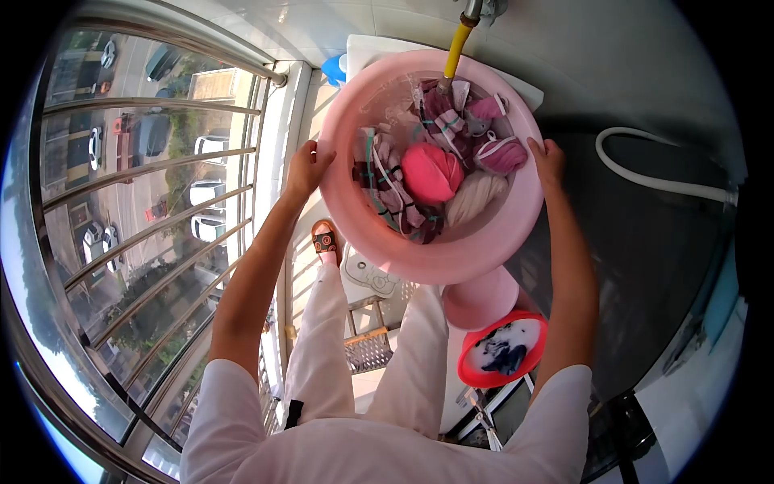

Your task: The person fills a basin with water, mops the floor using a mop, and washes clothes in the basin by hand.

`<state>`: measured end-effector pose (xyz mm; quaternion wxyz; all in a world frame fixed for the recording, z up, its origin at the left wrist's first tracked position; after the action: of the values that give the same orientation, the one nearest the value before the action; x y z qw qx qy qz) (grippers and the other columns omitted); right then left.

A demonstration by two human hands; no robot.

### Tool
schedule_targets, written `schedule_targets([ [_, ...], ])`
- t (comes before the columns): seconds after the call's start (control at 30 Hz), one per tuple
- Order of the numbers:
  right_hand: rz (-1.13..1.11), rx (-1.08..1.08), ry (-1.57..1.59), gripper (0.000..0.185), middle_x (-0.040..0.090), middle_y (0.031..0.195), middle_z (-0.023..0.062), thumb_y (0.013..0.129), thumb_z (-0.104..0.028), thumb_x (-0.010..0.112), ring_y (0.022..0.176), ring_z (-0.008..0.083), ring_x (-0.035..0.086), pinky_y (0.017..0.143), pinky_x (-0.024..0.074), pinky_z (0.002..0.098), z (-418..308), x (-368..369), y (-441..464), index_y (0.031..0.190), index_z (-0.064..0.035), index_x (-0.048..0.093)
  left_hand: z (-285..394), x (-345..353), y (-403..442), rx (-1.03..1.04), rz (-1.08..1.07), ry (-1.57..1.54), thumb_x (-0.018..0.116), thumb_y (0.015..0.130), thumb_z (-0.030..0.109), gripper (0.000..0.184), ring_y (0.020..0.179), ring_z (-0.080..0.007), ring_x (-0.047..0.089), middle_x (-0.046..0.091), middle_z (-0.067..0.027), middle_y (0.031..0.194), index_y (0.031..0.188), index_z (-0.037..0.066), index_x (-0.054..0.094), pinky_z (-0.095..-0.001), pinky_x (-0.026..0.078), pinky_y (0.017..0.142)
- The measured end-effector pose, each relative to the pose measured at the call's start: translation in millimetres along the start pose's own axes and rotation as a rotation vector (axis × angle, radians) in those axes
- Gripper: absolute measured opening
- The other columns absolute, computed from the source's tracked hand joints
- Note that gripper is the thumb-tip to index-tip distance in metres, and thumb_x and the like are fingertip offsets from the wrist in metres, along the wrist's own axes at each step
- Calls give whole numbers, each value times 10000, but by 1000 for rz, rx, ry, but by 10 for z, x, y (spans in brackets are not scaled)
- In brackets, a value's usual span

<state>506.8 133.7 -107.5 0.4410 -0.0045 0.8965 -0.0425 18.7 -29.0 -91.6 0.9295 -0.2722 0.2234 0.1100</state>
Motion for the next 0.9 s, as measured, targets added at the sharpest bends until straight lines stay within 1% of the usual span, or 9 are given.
schedule_targets([
  [0.03, 25, -19, 49, 371, 501, 566, 49, 756, -333, 669, 530, 108, 404, 501, 367, 290, 15, -3, -25, 688, 11, 548, 26, -6, -28, -22, 5, -40, 629, 767, 212, 356, 701, -196, 623, 637, -161, 802, 985, -55, 544, -287, 486, 615],
  [0.07, 22, -29, 15, 373, 478, 560, 39, 759, -333, 667, 528, 95, 395, 490, 356, 285, 39, -17, -37, 670, 0, 524, 55, -11, -62, -43, 7, -81, 629, 767, 208, 350, 703, -195, 623, 637, -163, 805, 983, -55, 545, -285, 486, 615],
  [0.33, -37, 15, 109, 382, 417, 533, 7, 763, -326, 664, 527, 70, 354, 458, 314, 271, -115, -125, -29, 634, -18, 479, 305, -30, -113, -126, 10, -86, 619, 787, 196, 342, 705, -179, 621, 635, -159, 804, 996, -61, 534, -276, 488, 620],
  [0.43, -76, 52, 122, 357, 482, 539, 137, 740, -289, 673, 478, 171, 411, 477, 373, 339, -220, -181, 35, 649, 10, 502, 386, -24, -157, -170, 15, -67, 616, 798, 183, 322, 701, -167, 619, 637, -145, 797, 997, -55, 528, -273, 486, 616],
  [0.5, -56, 36, 174, 351, 445, 517, 100, 744, -273, 678, 486, 128, 381, 461, 356, 323, -201, -157, 92, 637, 2, 488, 314, -24, -186, -147, 16, -13, 615, 804, 173, 307, 695, -160, 616, 636, -138, 793, 992, -53, 525, -271, 484, 611],
  [0.57, -108, 80, 171, 328, 474, 541, 88, 752, -255, 675, 504, 119, 396, 471, 362, 312, -310, -208, 122, 656, 3, 497, 365, -26, -202, -182, 18, 14, 617, 804, 166, 288, 684, -154, 611, 634, -132, 781, 975, -47, 526, -270, 479, 603],
  [0.77, -169, 214, 248, 275, 551, 669, 60, 768, -221, 668, 582, 121, 459, 522, 383, 292, -366, -190, 101, 754, 15, 527, 371, -24, -143, -208, -3, 1, 605, 811, 143, 229, 658, -124, 587, 621, -100, 732, 932, -33, 524, -254, 459, 584],
  [0.87, -163, 267, 162, 271, 538, 660, 74, 759, -224, 677, 576, 149, 479, 534, 392, 295, -268, -156, 9, 807, 14, 556, 598, -22, -48, -263, -61, 22, 595, 815, 109, 200, 661, -109, 573, 613, -88, 733, 930, -37, 521, -251, 455, 583],
  [0.9, -164, 278, 122, 272, 532, 651, 76, 757, -225, 679, 569, 157, 477, 534, 391, 296, -251, -136, -29, 808, 13, 558, 444, 15, -19, -271, -67, -22, 603, 811, 137, 219, 656, -120, 573, 611, -95, 735, 925, -33, 526, -260, 456, 590],
])
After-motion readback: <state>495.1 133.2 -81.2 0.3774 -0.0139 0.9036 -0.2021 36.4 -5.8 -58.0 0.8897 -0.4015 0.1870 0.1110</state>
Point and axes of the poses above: each hand's wrist, its own y-axis towards the middle knuckle, its own x-axis out of the palm, z = x × y, the point moved 2 cm from there along y, towards the middle knuckle
